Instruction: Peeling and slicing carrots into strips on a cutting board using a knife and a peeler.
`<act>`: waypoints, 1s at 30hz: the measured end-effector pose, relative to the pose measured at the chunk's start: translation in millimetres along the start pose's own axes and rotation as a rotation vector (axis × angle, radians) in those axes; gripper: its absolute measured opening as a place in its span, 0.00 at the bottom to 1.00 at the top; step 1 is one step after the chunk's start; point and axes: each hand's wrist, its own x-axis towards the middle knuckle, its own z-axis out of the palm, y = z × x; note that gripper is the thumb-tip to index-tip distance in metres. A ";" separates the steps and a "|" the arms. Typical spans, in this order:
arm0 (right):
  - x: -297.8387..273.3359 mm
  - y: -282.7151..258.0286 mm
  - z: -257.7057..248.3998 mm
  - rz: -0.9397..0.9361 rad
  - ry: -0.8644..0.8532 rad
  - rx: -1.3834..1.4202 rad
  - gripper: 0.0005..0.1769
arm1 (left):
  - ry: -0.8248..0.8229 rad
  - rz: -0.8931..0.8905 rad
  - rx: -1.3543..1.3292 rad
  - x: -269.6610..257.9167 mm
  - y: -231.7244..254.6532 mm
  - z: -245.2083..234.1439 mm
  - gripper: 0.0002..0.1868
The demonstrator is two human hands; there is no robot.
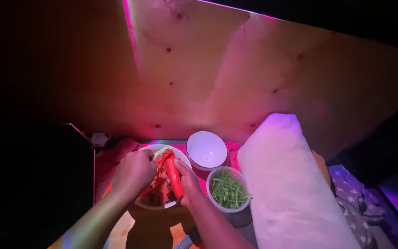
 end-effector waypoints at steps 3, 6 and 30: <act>-2.8 -5.8 6.0 0.047 0.039 -0.018 0.25 | 0.001 -0.013 -0.010 -3.1 2.6 -4.6 0.17; -0.3 -7.1 6.1 0.072 0.034 0.004 0.24 | -0.041 -0.045 -0.025 -0.6 4.4 -9.7 0.17; 14.9 -5.9 18.5 0.078 0.041 -0.003 0.20 | -0.033 0.017 0.063 22.2 -1.6 4.4 0.15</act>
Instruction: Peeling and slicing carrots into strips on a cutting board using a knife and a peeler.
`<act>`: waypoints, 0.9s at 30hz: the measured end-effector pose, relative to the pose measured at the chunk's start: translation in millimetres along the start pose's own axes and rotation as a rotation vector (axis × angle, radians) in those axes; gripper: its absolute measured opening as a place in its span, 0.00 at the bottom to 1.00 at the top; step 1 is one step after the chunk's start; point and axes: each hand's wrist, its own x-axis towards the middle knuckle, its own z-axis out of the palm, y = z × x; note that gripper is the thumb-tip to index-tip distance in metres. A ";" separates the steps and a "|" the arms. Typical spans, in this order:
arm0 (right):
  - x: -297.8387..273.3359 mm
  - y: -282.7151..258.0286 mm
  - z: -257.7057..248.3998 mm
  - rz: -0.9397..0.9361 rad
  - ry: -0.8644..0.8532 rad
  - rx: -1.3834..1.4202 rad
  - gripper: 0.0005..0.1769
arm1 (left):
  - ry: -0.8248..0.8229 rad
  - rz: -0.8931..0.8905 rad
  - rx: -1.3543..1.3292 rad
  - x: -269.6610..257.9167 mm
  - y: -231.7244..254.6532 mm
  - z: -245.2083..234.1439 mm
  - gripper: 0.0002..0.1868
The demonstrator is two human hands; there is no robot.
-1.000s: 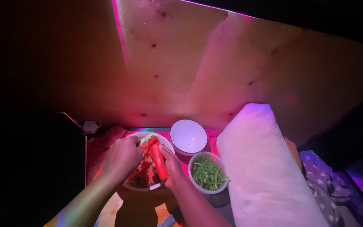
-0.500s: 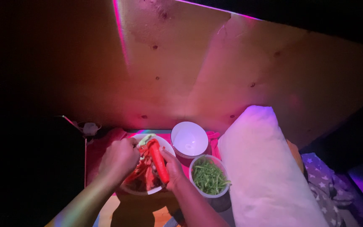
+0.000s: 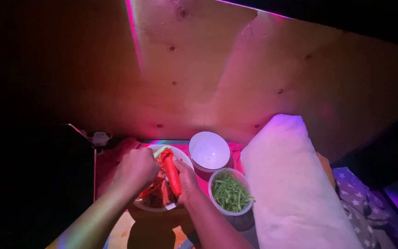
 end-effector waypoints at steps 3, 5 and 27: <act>38.4 11.7 -18.0 0.019 0.144 0.056 0.21 | -0.089 -0.007 0.042 -3.4 13.0 -4.2 0.15; 33.3 2.3 -19.9 -0.003 0.071 0.038 0.22 | -0.078 0.017 0.006 -15.2 17.6 1.9 0.14; 86.6 -13.2 -41.3 -0.186 0.099 0.199 0.24 | -0.213 -0.013 -0.055 -23.2 12.7 -24.8 0.19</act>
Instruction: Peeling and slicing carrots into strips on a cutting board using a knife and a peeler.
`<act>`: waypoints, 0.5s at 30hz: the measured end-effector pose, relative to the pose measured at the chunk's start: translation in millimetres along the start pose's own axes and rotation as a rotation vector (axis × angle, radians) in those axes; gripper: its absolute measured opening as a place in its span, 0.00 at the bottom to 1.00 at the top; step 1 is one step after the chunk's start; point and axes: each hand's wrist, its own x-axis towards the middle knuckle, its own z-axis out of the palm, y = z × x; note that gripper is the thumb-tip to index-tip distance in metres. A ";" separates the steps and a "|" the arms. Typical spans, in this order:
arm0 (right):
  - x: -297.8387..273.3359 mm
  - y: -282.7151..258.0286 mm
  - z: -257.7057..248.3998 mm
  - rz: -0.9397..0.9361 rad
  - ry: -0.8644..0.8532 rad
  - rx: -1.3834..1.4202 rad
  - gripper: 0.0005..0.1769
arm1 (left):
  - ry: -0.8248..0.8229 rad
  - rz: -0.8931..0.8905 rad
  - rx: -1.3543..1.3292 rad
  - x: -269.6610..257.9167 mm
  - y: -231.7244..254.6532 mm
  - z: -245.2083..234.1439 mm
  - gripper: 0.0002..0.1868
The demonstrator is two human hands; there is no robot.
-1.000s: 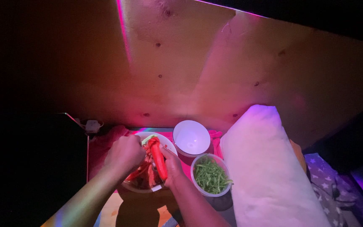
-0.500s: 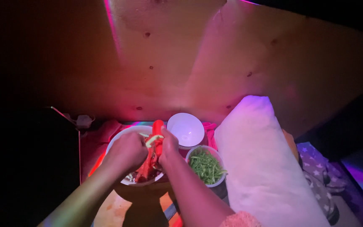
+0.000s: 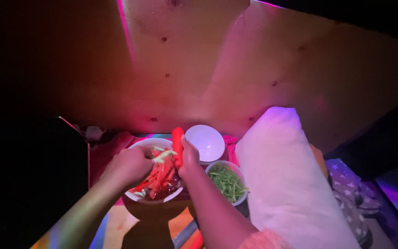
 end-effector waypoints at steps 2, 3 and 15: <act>-16.0 8.4 -4.6 0.071 -0.015 -0.014 0.25 | 0.044 -0.049 0.015 8.1 -10.1 2.8 0.19; -22.4 9.4 -7.2 0.142 -0.029 -0.035 0.26 | 0.086 -0.098 0.024 13.5 -13.2 4.6 0.20; -85.5 -3.5 8.1 0.211 -0.209 -0.120 0.19 | 0.201 -0.020 0.047 10.0 9.4 9.8 0.15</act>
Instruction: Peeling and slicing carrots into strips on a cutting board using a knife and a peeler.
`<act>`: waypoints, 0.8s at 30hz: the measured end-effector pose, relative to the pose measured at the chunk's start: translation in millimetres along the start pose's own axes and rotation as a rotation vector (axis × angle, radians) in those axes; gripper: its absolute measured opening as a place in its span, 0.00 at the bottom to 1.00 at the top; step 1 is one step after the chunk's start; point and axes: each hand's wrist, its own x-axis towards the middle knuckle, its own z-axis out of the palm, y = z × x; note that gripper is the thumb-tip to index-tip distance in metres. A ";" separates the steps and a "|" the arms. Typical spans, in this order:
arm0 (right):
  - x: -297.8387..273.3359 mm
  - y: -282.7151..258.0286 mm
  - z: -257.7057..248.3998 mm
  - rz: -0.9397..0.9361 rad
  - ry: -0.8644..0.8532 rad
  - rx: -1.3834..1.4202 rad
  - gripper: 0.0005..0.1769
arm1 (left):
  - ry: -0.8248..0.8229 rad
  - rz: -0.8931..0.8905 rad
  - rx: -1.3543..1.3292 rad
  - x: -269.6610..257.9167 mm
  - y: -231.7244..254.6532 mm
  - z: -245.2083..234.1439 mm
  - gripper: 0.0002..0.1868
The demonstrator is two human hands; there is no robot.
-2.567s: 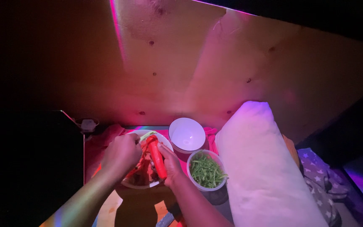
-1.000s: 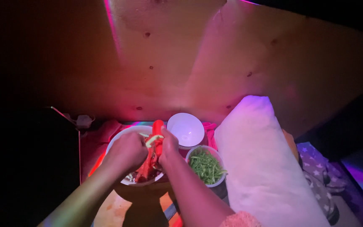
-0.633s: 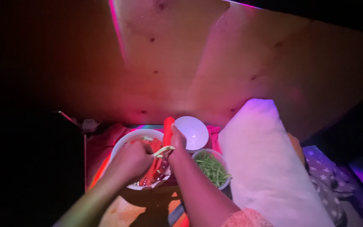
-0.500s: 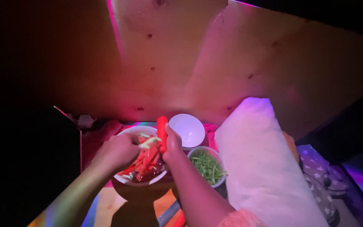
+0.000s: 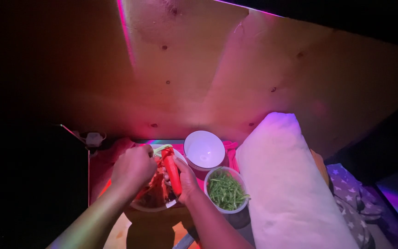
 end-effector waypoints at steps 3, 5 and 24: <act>9.1 6.7 -13.8 0.016 -0.050 0.034 0.23 | -0.001 -0.002 0.012 0.2 2.5 0.7 0.14; 0.2 1.6 -7.3 0.003 -0.018 0.010 0.20 | 0.009 0.017 0.005 2.2 -0.3 5.8 0.14; 42.6 10.5 -2.3 -0.135 0.058 0.111 0.14 | 0.016 0.062 -0.002 -3.2 1.4 24.0 0.16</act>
